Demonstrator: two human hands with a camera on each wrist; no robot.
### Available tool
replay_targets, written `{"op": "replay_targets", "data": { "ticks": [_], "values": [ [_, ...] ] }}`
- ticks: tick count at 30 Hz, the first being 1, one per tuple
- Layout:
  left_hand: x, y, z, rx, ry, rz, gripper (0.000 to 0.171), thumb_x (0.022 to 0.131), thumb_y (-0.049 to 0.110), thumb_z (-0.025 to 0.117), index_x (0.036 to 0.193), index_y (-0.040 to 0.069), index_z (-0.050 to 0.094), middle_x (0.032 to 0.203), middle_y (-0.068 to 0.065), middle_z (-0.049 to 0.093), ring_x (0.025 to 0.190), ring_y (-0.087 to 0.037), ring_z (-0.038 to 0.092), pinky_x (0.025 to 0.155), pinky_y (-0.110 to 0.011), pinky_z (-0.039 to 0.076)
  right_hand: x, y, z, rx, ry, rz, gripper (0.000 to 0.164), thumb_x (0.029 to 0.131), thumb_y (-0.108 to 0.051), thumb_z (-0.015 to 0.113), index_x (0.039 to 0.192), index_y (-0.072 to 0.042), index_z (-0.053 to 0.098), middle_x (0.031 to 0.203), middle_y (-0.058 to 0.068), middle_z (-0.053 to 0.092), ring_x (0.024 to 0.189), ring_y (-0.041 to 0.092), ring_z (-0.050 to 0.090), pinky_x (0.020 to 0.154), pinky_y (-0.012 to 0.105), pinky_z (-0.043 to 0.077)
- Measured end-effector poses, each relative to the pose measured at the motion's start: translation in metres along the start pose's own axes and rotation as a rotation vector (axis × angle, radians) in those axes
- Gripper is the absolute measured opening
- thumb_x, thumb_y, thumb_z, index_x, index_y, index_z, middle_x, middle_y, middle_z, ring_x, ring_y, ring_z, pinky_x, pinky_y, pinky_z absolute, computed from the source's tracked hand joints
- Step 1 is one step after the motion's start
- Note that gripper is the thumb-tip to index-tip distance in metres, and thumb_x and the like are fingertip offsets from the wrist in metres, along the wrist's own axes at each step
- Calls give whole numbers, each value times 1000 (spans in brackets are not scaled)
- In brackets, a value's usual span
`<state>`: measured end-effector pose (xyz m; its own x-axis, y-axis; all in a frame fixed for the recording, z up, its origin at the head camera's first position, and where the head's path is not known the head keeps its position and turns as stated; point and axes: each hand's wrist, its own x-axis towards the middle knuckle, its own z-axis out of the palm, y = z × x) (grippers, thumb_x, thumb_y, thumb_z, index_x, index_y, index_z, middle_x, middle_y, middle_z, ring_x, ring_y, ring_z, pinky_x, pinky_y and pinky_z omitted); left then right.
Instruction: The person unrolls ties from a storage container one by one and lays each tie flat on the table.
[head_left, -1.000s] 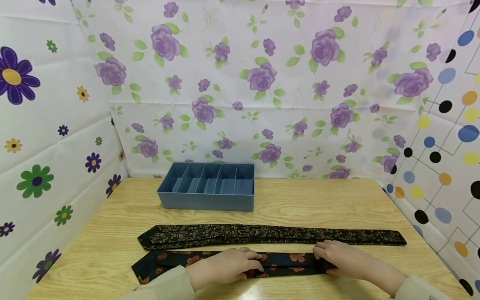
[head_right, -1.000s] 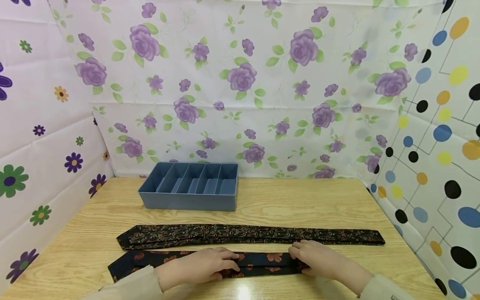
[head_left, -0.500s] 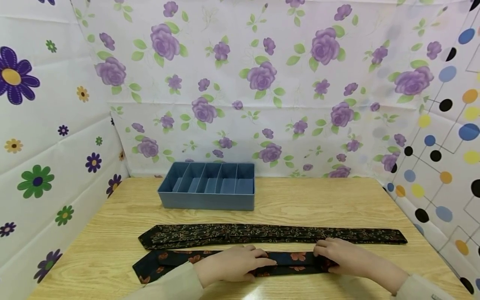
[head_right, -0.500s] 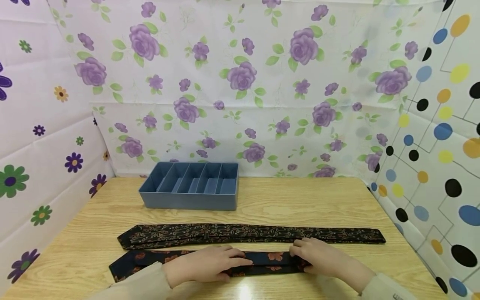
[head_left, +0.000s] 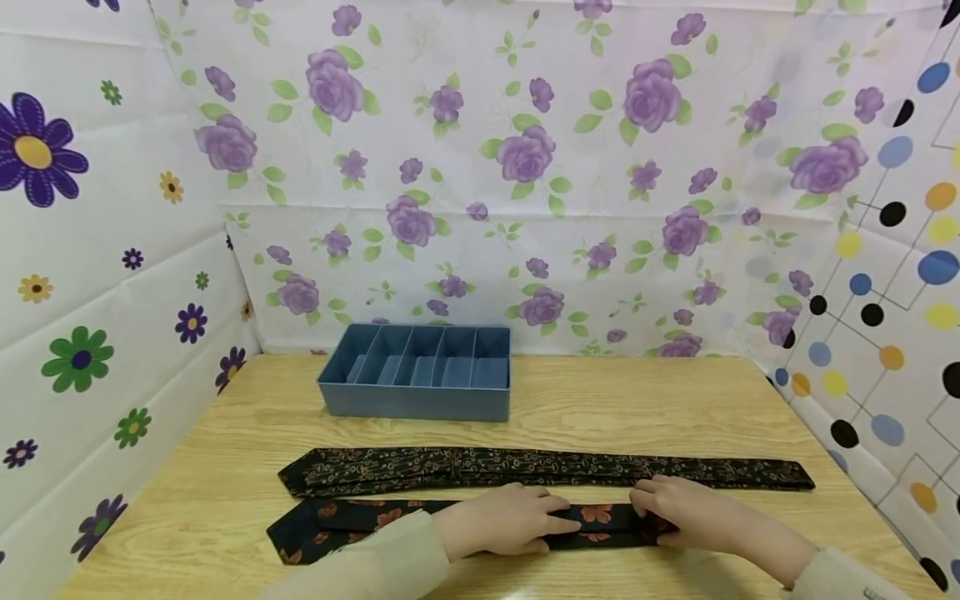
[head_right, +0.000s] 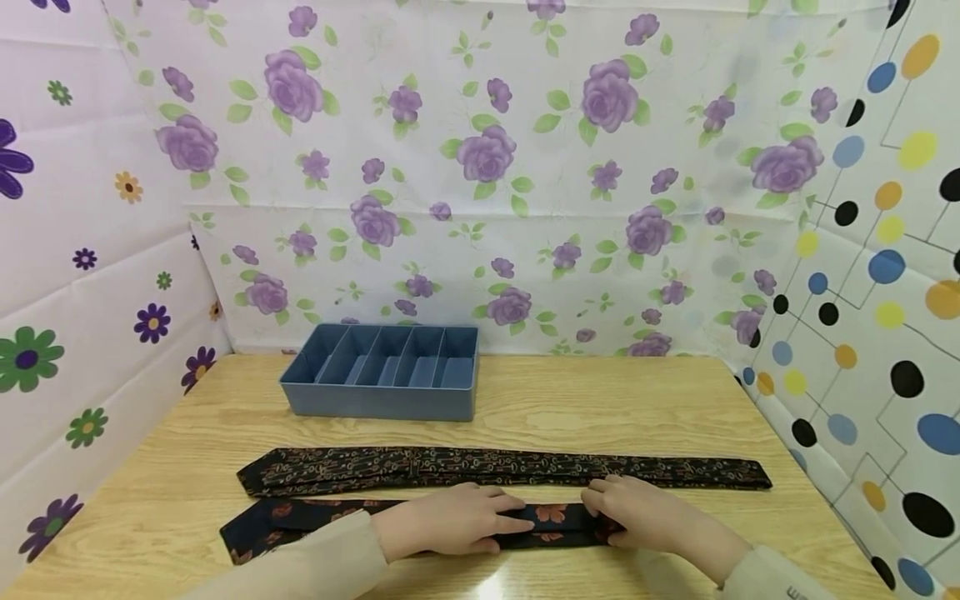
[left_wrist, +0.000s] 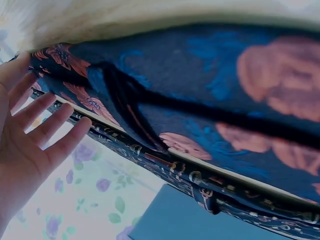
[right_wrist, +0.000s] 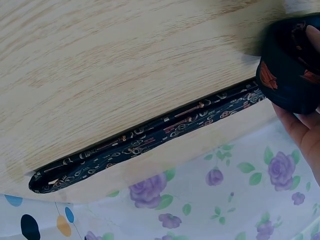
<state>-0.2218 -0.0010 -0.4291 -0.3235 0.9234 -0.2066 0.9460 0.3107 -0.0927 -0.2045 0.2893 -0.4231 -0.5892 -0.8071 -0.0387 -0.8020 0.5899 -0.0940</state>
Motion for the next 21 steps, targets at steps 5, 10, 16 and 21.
{"op": "replay_targets", "data": {
  "ticks": [5, 10, 16, 21],
  "values": [
    [8, 2, -2, 24, -29, -6, 54, 93, 38, 55, 144, 37, 36, 149, 7, 37, 129, -9, 47, 99, -22, 45, -2, 1, 1, 50, -14, 14, 36, 72, -18, 81, 88, -21, 49, 83, -17, 47, 69, -3, 38, 60, 22, 43],
    [9, 5, -4, 12, -33, -13, 55, 91, 37, 58, 143, 36, 39, 148, 7, 39, 125, -8, 50, 98, -19, 44, -4, 2, 2, 16, -21, 20, 32, 73, -20, 80, 96, -20, 58, 90, -13, 56, 78, 3, 53, 66, 25, 51],
    [9, 11, -2, -29, -12, -37, 54, 90, 30, 61, 141, 34, 43, 147, 6, 42, 122, -8, 53, 93, -17, 48, -8, 6, 4, -42, -4, -4, 25, 73, -20, 81, 90, -21, 62, 88, -13, 53, 79, 3, 51, 64, 23, 50],
    [11, 12, -2, -77, -27, -56, 55, 89, 24, 63, 140, 33, 45, 146, 5, 43, 123, -6, 51, 93, -17, 47, -9, 9, 7, -50, 25, -34, 30, 72, -19, 81, 88, -21, 56, 85, -14, 50, 75, 0, 48, 60, 22, 48]
  ]
}}
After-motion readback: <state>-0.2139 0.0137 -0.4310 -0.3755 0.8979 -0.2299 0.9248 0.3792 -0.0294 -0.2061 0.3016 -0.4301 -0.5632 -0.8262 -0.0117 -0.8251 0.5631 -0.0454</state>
